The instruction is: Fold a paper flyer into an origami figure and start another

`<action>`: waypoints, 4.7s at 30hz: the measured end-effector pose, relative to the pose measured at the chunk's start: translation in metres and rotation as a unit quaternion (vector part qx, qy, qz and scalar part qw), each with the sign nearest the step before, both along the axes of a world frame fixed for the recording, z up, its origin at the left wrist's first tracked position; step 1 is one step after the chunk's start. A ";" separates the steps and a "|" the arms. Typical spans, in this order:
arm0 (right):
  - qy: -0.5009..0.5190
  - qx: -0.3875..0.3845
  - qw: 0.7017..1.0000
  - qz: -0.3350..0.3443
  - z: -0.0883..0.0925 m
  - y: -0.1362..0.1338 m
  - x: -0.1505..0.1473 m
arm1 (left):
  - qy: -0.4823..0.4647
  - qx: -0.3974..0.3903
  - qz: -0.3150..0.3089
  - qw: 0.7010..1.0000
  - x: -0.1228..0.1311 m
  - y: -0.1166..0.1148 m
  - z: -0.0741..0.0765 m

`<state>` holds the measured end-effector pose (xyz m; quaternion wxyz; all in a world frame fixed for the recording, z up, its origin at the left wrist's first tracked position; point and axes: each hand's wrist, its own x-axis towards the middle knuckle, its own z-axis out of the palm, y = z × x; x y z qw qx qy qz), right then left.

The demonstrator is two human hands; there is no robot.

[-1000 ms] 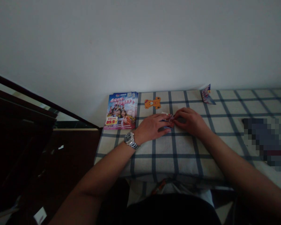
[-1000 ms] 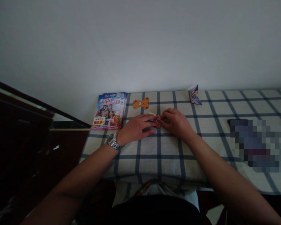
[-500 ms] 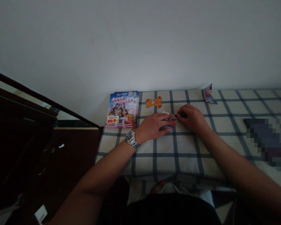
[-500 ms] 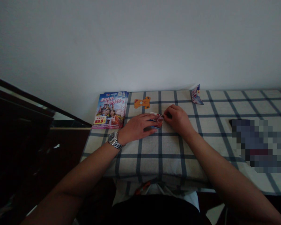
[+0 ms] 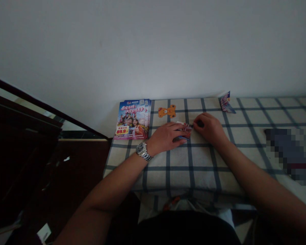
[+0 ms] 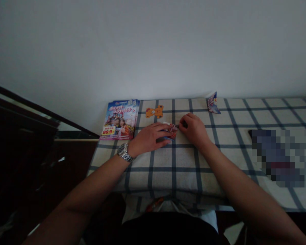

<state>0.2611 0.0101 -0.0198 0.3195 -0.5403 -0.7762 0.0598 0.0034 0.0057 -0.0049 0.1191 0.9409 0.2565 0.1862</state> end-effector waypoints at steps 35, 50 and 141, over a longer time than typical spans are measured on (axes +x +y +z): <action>-0.007 -0.040 0.992 0.121 0.000 -0.008 0.010 | 0.015 0.015 0.015 1.000 0.002 0.000 -0.001; -0.019 -0.040 0.986 0.159 0.006 -0.012 0.016 | 0.029 0.035 0.021 0.999 0.002 -0.001 -0.002; -0.090 -0.031 0.982 0.161 0.005 -0.018 0.004 | -0.006 0.003 0.041 0.999 0.004 0.002 -0.002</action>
